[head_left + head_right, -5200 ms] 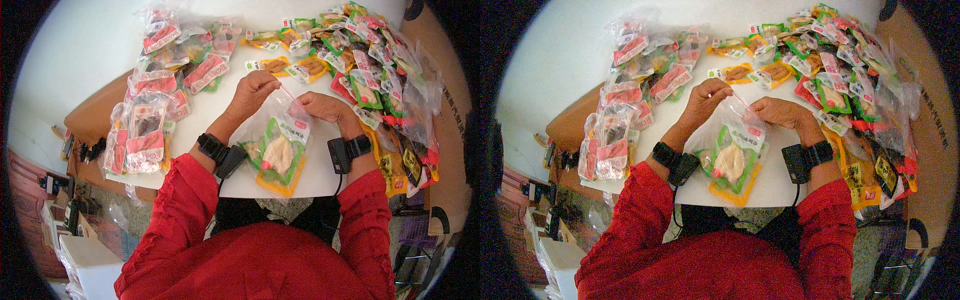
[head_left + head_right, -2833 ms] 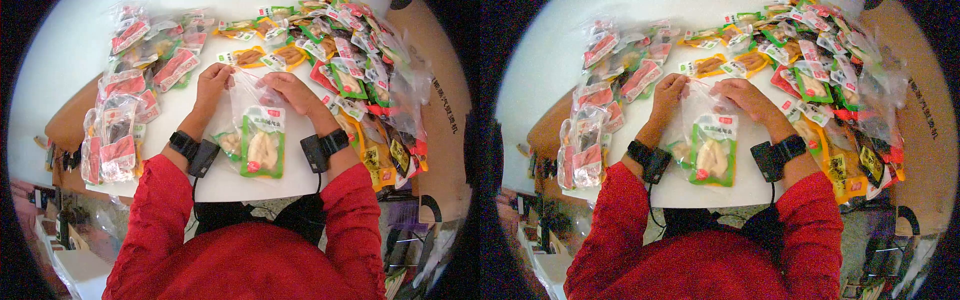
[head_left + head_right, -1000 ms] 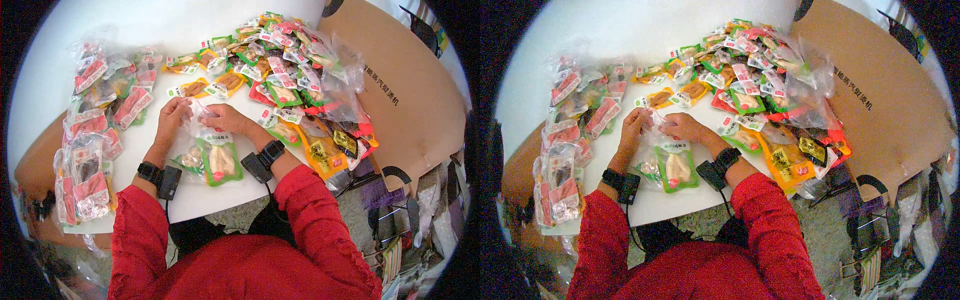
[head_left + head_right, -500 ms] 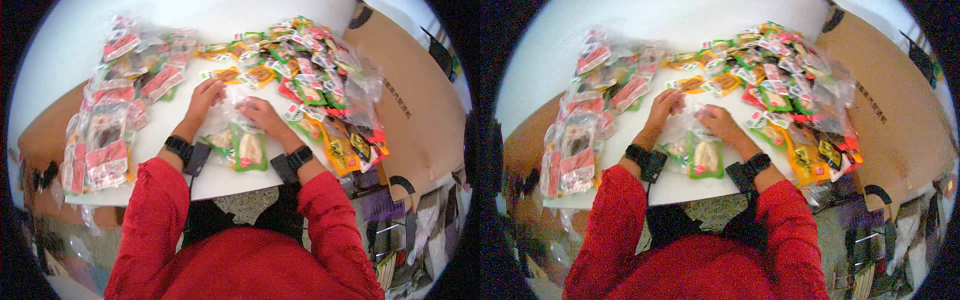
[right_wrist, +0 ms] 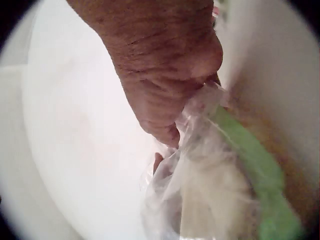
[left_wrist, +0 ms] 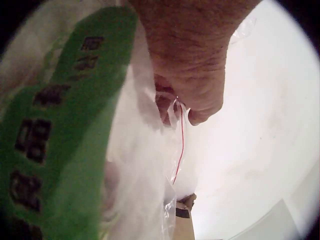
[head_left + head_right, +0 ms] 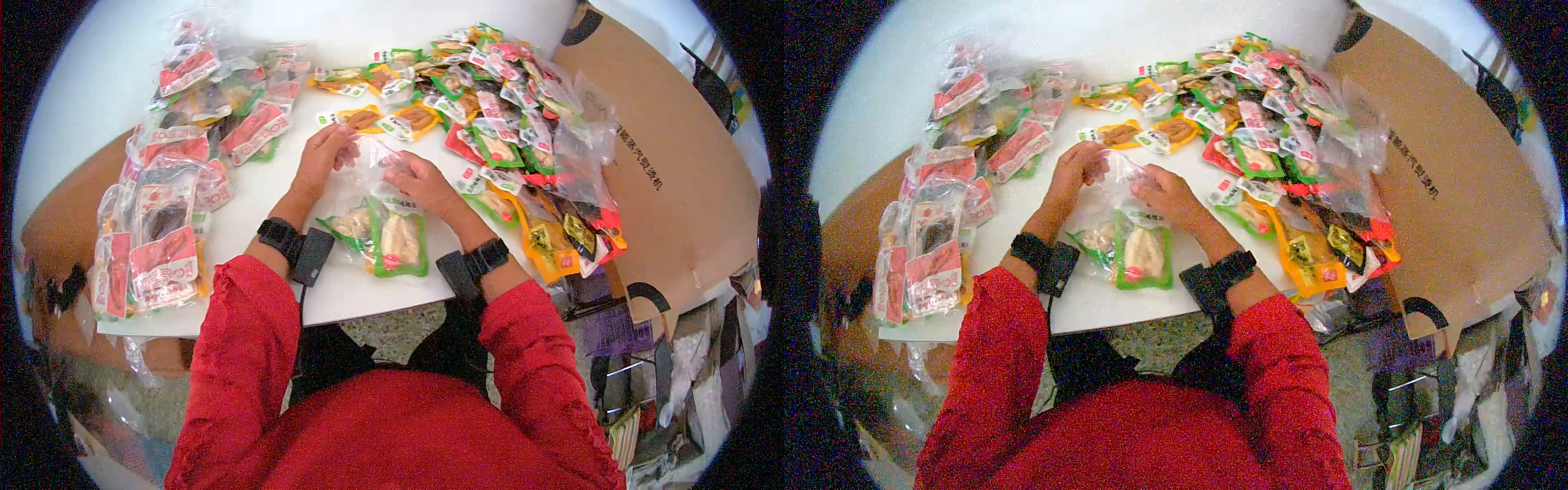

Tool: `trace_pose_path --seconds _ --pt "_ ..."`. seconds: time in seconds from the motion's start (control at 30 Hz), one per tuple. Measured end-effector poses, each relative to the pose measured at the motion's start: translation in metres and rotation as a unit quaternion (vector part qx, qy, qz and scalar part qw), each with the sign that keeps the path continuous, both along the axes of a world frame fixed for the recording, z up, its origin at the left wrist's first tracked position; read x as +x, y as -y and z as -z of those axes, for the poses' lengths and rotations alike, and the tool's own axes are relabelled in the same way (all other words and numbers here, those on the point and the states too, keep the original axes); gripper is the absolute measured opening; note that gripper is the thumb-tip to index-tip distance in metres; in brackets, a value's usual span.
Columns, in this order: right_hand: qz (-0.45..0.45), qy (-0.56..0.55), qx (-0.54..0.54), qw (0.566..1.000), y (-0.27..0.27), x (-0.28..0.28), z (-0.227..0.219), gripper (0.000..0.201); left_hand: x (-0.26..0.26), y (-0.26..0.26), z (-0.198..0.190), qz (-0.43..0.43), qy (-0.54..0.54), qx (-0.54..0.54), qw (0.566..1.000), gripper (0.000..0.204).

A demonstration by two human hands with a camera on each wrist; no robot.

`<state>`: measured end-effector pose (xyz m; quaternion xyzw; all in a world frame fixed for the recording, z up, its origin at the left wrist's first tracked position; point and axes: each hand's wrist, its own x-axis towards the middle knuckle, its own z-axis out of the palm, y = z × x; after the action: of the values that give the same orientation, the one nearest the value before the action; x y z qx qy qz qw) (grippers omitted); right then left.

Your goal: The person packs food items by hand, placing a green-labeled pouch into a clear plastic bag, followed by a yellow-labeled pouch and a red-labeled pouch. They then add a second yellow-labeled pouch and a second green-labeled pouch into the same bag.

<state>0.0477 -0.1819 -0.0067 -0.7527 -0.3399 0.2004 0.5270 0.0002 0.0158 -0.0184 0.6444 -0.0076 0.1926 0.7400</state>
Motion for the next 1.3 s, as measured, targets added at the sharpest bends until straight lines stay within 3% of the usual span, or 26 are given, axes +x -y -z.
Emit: trace_pose_path --seconds 0.03,0.07,0.1,0.13,0.2,0.43,0.57,0.7,0.77,0.8,0.87,1.0,1.1,1.17,1.2,1.27,1.3 --pt "0.005 0.002 -0.005 1.0 0.008 -0.005 -0.005 0.037 0.001 -0.001 0.001 0.005 0.002 -0.005 1.0 0.024" --pt "0.035 0.203 -0.043 0.978 0.017 -0.011 -0.01 0.039 0.001 -0.002 0.001 0.011 0.001 0.004 1.0 0.025" --pt "0.061 0.397 -0.08 0.912 0.027 -0.018 -0.016 0.042 0.002 -0.003 0.002 0.017 0.0 0.014 1.0 0.025" --pt "0.07 0.381 -0.111 0.915 0.042 -0.033 -0.032 0.044 0.002 -0.003 0.001 0.012 -0.017 0.007 1.0 0.026" --pt "0.089 0.475 -0.124 0.867 0.081 -0.044 -0.039 0.044 0.0 -0.002 0.0 0.006 -0.006 0.004 1.0 0.027" --pt "0.192 0.47 -0.302 0.807 0.201 -0.09 -0.04 0.055 0.001 -0.002 0.003 0.01 -0.012 0.015 1.0 0.034" --pt "0.184 0.464 -0.409 0.764 0.226 -0.103 -0.037 0.065 0.002 -0.002 0.006 0.012 -0.013 0.029 0.999 0.034" --pt "0.2 0.474 -0.43 0.742 0.243 -0.083 -0.019 0.065 0.003 -0.004 0.006 0.002 -0.022 0.04 0.999 0.033" --pt "0.187 0.559 -0.434 0.681 0.252 -0.07 -0.004 0.054 0.001 -0.003 0.004 0.005 -0.014 0.036 0.999 0.032" --pt "0.186 0.56 -0.433 0.681 0.253 -0.071 -0.007 0.054 -0.001 -0.002 0.003 0.008 -0.006 0.031 0.999 0.032" --pt "0.157 0.528 -0.381 0.743 0.255 -0.079 -0.014 0.044 -0.003 0.0 0.001 0.003 -0.011 0.029 1.0 0.031" --pt "0.147 0.511 -0.395 0.75 0.249 -0.098 -0.021 0.038 -0.001 0.002 0.001 -0.003 -0.023 0.02 1.0 0.03" --pt "0.175 0.56 -0.309 0.749 0.245 -0.104 -0.019 0.036 -0.003 0.002 0.0 -0.001 -0.014 0.035 0.999 0.029" --pt "0.251 0.548 -0.214 0.769 0.254 -0.1 -0.013 0.029 -0.004 0.002 -0.001 0.002 -0.016 0.031 0.999 0.028" --pt "0.249 0.547 -0.214 0.77 0.256 -0.1 -0.015 0.029 -0.003 0.002 -0.001 0.009 -0.017 0.027 0.999 0.027" --pt "0.356 0.461 -0.142 0.801 0.256 -0.097 -0.023 0.026 -0.002 0.001 -0.001 0.011 -0.013 0.027 0.999 0.026" --pt "0.354 0.461 -0.142 0.801 0.256 -0.096 -0.027 0.026 -0.002 0.001 0.0 0.015 -0.008 0.028 0.999 0.025"
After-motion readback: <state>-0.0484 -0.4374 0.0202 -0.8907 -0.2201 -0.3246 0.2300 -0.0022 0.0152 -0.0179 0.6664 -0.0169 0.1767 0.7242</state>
